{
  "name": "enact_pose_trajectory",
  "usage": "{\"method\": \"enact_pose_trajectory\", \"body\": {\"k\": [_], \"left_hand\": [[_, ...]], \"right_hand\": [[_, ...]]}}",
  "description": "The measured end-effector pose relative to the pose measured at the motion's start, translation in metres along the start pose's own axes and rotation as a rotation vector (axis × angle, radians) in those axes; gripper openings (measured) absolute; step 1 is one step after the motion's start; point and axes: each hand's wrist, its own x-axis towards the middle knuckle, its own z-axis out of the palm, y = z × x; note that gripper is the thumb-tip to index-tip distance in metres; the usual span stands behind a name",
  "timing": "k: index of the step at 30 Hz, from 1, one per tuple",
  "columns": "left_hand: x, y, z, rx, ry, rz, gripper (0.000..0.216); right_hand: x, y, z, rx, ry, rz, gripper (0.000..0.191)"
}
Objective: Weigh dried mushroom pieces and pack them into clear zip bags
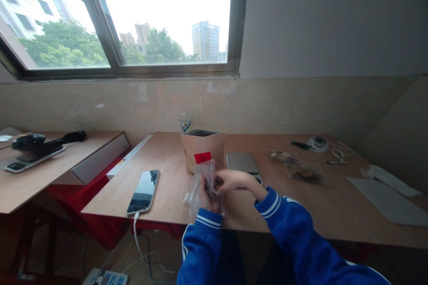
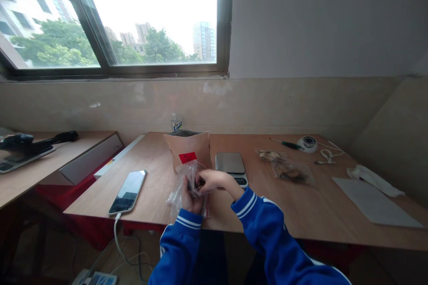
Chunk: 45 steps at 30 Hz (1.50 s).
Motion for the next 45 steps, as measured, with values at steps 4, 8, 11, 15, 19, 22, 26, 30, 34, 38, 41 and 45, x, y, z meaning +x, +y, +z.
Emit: {"method": "enact_pose_trajectory", "body": {"k": [4, 8, 11, 15, 19, 22, 26, 30, 34, 38, 41, 45], "left_hand": [[0.002, 0.000, -0.001, -0.044, -0.057, -0.008, 0.040], [0.000, -0.001, 0.001, -0.039, -0.053, -0.013, 0.036], [0.000, -0.001, 0.001, -0.045, -0.024, -0.007, 0.036], [0.002, -0.001, -0.002, -0.065, -0.003, -0.024, 0.032], [0.003, 0.000, -0.004, -0.065, 0.021, -0.023, 0.029], [0.002, -0.001, -0.003, -0.057, 0.009, -0.022, 0.030], [0.001, -0.002, -0.003, -0.049, -0.012, -0.028, 0.031], [0.001, -0.001, -0.004, -0.038, -0.021, -0.038, 0.033], [0.001, -0.001, -0.005, 0.030, -0.040, -0.033, 0.037], [0.001, -0.001, -0.003, 0.062, -0.104, 0.019, 0.036], [0.001, -0.001, -0.002, 0.043, -0.063, 0.028, 0.034], [0.001, 0.000, -0.002, 0.055, -0.010, 0.053, 0.036]], "right_hand": [[-0.004, 0.002, 0.000, 0.132, 0.158, -0.114, 0.018], [-0.016, 0.004, -0.005, 0.242, 0.300, -0.136, 0.016], [-0.021, -0.003, -0.018, 0.334, 0.413, -0.174, 0.020], [-0.012, -0.034, -0.055, 0.427, 0.831, -0.325, 0.025], [0.018, -0.059, -0.087, 0.175, 1.171, -0.476, 0.021], [0.044, -0.055, -0.087, -0.060, 1.051, -0.522, 0.018], [0.059, -0.040, -0.070, -0.141, 0.877, -0.488, 0.024], [0.047, -0.044, -0.063, -0.153, 0.933, -0.490, 0.021], [0.018, -0.051, -0.057, -0.017, 1.043, -0.461, 0.022], [-0.012, -0.035, -0.031, 0.133, 0.613, -0.237, 0.026], [-0.019, -0.017, -0.008, 0.062, 0.352, -0.067, 0.027], [-0.007, -0.004, 0.012, 0.042, 0.242, -0.033, 0.024]]}}
